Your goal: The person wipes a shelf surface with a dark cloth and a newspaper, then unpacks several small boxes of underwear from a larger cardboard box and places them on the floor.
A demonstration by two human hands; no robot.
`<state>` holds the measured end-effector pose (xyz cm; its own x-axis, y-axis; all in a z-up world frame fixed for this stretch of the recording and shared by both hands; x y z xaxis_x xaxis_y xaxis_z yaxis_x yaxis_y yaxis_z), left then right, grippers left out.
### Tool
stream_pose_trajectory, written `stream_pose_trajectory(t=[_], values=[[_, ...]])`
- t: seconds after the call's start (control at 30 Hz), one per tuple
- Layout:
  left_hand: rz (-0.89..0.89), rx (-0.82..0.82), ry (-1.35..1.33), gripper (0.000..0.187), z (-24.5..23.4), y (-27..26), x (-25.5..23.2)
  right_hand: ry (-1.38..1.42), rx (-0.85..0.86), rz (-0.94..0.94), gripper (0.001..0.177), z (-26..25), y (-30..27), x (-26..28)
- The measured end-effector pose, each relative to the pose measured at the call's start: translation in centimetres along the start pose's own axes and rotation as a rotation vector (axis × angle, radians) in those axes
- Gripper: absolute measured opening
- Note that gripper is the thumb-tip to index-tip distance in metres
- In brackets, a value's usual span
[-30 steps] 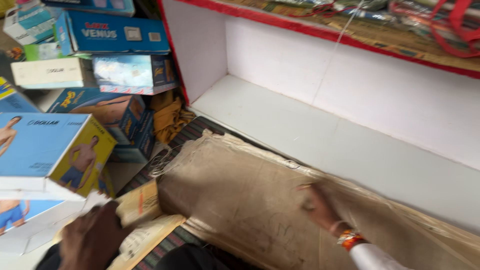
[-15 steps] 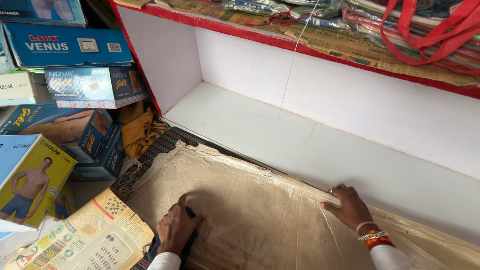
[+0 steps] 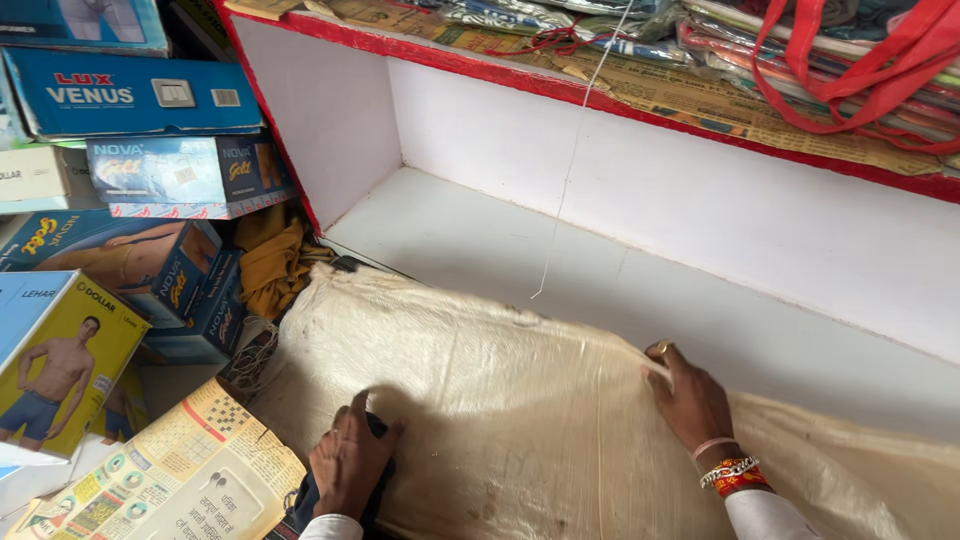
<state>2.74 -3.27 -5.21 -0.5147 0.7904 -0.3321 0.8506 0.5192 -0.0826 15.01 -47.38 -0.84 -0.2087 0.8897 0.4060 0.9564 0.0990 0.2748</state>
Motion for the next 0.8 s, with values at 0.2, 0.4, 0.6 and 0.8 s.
stream_pose_trajectory(t=[0.2,0.4,0.6,0.8], values=[[0.026,-0.081,-0.064,0.077,1.5,1.1,0.7,-0.087,0.341,0.100,0.050,3.2,0.6,-1.5],[0.119,-0.371,-0.370,0.055,-3.1,0.9,-3.4,-0.262,0.613,0.176,0.086,4.8,1.9,-2.3],[0.319,-0.432,-0.650,0.059,-0.8,-3.5,-10.5,-0.051,0.103,-0.335,0.053,5.4,2.2,3.0],[0.820,-0.244,-0.432,0.063,17.2,-14.5,-20.7,0.256,0.195,-0.425,0.048,9.4,0.3,3.8]])
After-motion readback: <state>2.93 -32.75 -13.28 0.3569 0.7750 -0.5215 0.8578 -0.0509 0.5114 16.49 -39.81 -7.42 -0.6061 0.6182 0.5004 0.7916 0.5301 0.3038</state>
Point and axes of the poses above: each hand's wrist, its own y-axis towards the middle knuckle, its own z-axis out of the palm, x = y × z, the point moved 4 cm from there along y, towards the middle knuckle, and after that the axes turned 1 degree about -z, right-handed, at the moved point
